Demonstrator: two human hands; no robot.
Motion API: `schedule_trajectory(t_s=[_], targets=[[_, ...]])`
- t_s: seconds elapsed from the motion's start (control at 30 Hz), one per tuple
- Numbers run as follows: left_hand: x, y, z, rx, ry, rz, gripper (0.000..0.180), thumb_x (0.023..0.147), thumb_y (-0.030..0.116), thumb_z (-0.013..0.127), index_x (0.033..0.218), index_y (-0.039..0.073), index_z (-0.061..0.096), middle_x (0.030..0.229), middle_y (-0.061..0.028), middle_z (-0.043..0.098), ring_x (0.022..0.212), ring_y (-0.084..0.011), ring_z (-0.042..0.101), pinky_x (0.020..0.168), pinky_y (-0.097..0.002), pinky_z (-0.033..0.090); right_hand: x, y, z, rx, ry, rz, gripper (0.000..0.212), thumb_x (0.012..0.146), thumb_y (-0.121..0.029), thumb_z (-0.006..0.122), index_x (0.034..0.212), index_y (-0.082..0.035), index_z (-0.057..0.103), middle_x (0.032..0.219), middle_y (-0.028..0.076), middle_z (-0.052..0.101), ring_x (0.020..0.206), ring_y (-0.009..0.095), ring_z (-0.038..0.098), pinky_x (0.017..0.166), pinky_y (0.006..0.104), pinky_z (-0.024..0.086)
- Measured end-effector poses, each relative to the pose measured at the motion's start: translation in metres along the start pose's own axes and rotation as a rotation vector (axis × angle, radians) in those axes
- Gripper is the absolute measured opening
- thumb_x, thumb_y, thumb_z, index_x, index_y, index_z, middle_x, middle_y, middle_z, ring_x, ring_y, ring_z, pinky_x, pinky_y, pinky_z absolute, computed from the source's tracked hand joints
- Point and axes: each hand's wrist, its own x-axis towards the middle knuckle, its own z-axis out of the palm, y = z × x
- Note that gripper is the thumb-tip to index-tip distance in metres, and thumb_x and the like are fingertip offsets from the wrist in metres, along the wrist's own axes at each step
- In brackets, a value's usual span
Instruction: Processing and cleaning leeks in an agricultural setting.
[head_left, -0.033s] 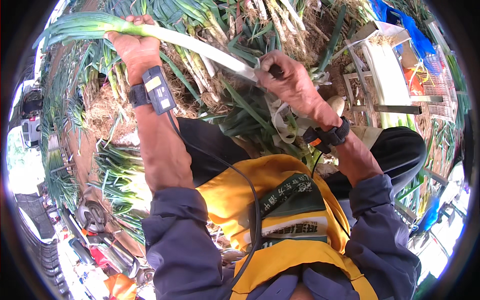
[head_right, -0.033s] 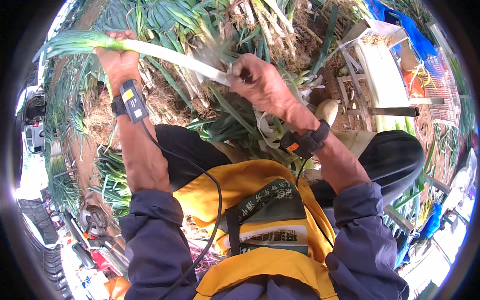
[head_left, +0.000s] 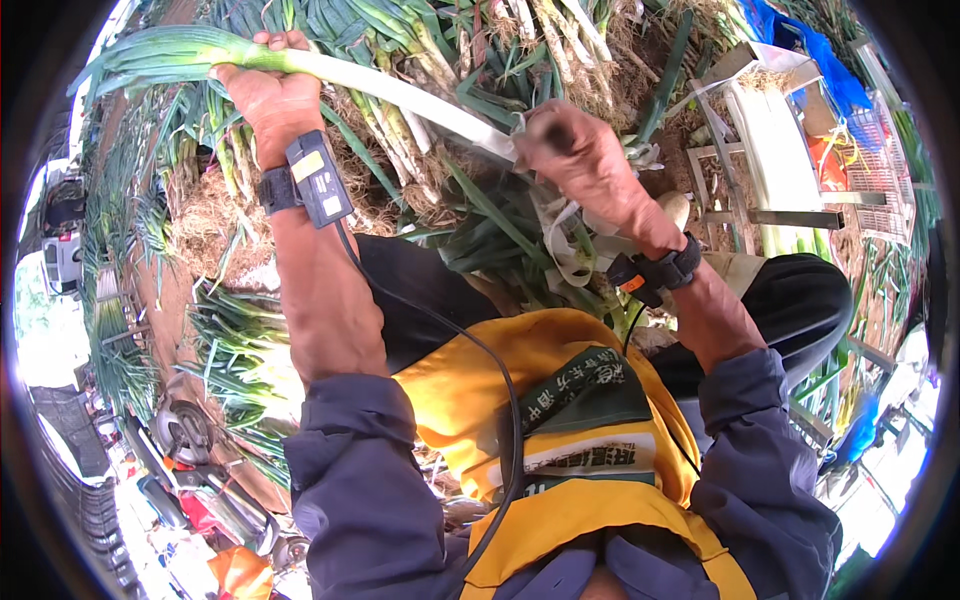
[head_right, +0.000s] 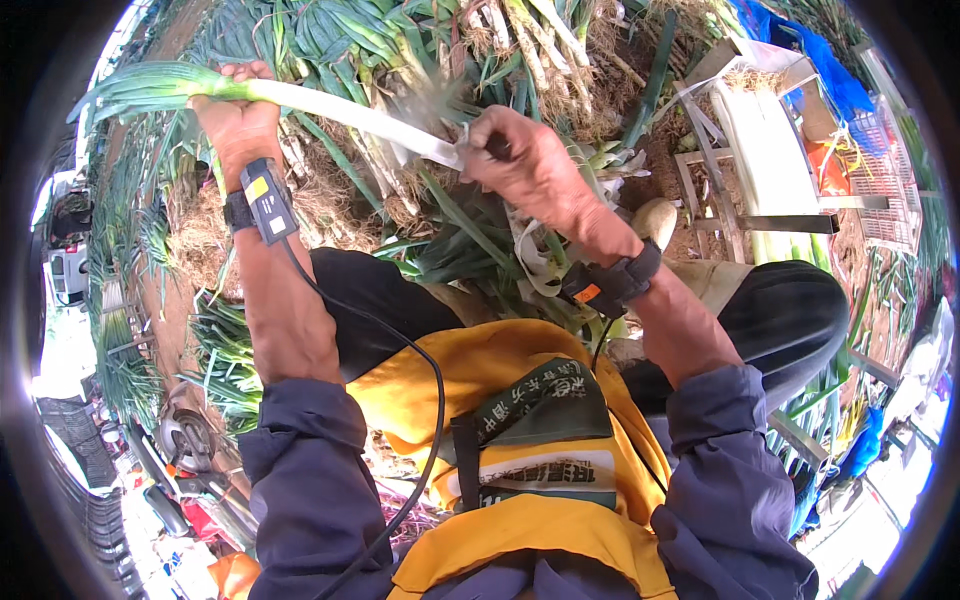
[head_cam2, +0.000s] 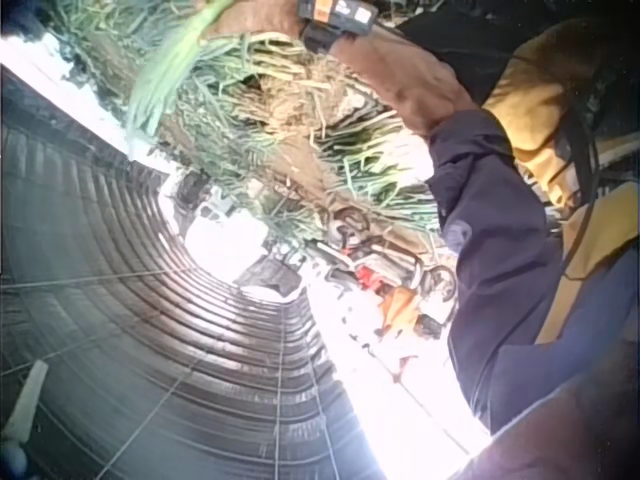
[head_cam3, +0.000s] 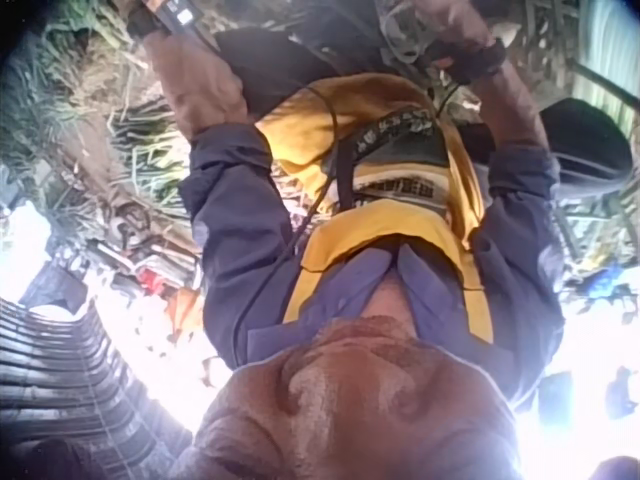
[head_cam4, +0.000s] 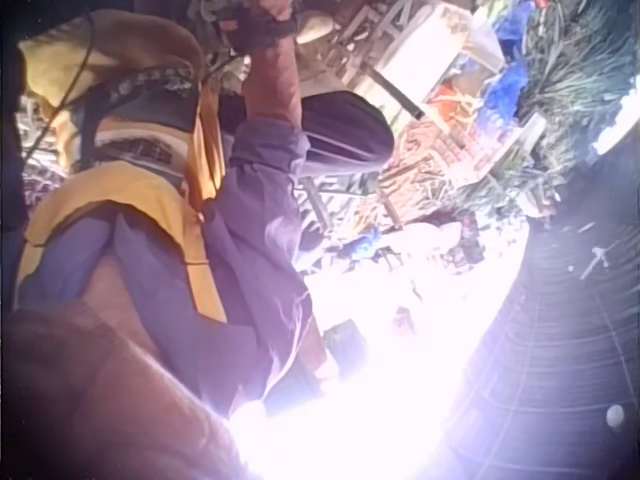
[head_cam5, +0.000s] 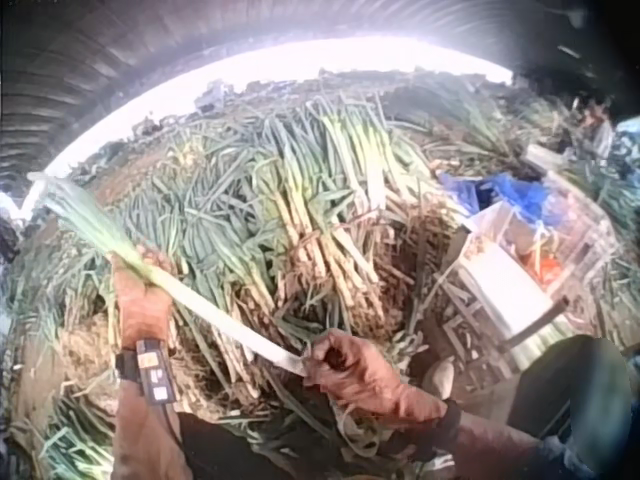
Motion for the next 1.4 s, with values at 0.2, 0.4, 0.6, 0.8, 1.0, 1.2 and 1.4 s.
schedule_trajectory(t_s=[0.2, 0.4, 0.6, 0.8, 1.0, 1.2, 1.4], targets=[[-0.002, -0.003, 0.01, 0.109, 0.221, 0.058, 0.048, 0.106, 0.047, 0.047, 0.104, 0.0, 0.047, 0.089, -0.0103, 0.053, 0.074, -0.0222, 0.049, 0.079, -0.0439, 0.056, 0.0, -0.009, -0.026, 0.184, 0.083, 0.122, 0.012, 0.098, -0.012, 0.065, 0.095, -0.003, 0.057, 0.087, 0.01, 0.073, 0.074, 0.011, 0.069, 0.067, 0.0238, 0.056], [0.004, -0.004, 0.001, 0.039, 0.169, 0.14, 0.036, 0.107, 0.036, 0.049, 0.107, 0.001, 0.045, 0.086, -0.0103, 0.049, 0.075, -0.0229, 0.05, 0.081, -0.0434, 0.058, -0.002, -0.019, -0.041, 0.54, 0.102, 0.074, 0.008, 0.099, -0.008, 0.064, 0.099, 0.0, 0.063, 0.08, 0.012, 0.072, 0.069, 0.014, 0.069, 0.061, 0.0229, 0.056], [0.015, 0.011, -0.017, -0.084, 0.098, 0.074, 0.031, 0.109, 0.039, 0.043, 0.109, 0.007, 0.042, 0.083, -0.0085, 0.045, 0.072, -0.02, 0.049, 0.063, -0.036, 0.05, -0.007, -0.027, -0.089, 0.809, 0.396, -0.013, 0.005, 0.098, -0.003, 0.061, 0.099, 0.001, 0.064, 0.086, 0.004, 0.063, 0.069, 0.01, 0.059, 0.064, 0.0219, 0.053], [0.003, 0.012, -0.013, -0.065, 0.276, 0.164, 0.034, 0.111, 0.038, 0.037, 0.101, 0.006, 0.036, 0.084, -0.0093, 0.041, 0.073, -0.0204, 0.044, 0.063, -0.036, 0.046, -0.014, -0.033, -0.127, 0.999, 0.318, -0.169, 0.009, 0.101, -0.004, 0.056, 0.102, 0.005, 0.057, 0.083, 0.004, 0.056, 0.074, 0.01, 0.054, 0.068, 0.0232, 0.053], [-0.001, 0.01, -0.019, 0.151, 0.414, 0.295, 0.024, 0.108, 0.031, 0.042, 0.101, 0.008, 0.037, 0.093, -0.008, 0.042, 0.086, -0.0224, 0.042, 0.08, -0.036, 0.045, -0.034, -0.019, -0.181, 0.558, 0.527, -0.152, 0.015, 0.099, -0.01, 0.061, 0.108, 0.002, 0.062, 0.089, 0.01, 0.067, 0.075, 0.015, 0.063, 0.07, 0.0263, 0.057], [-0.004, 0.009, -0.005, 0.254, 0.617, 0.399, 0.047, 0.106, 0.047, 0.046, 0.132, 0.01, 0.034, 0.091, -0.0088, 0.048, 0.075, -0.0223, 0.051, 0.07, -0.0414, 0.051, -0.045, -0.019, -0.063, -0.882, 0.422, -0.156, 0.045, 0.092, -0.027, 0.075, 0.13, -0.006, 0.062, 0.125, 0.014, 0.063, 0.075, 0.014, 0.069, 0.062, 0.031, 0.06], [0.004, 0.017, -0.038, 0.603, 0.436, 0.279, 0.063, 0.102, 0.062, 0.038, 0.13, 0.005, 0.038, 0.102, -0.0124, 0.045, 0.093, -0.0259, 0.047, 0.087, -0.0467, 0.048, -0.022, 0.013, -0.042, -1.291, 0.333, -0.454, 0.049, 0.086, -0.028, 0.078, 0.128, -0.01, 0.06, 0.108, 0.011, 0.064, 0.07, 0.025, 0.07, 0.058, 0.0363, 0.059]])
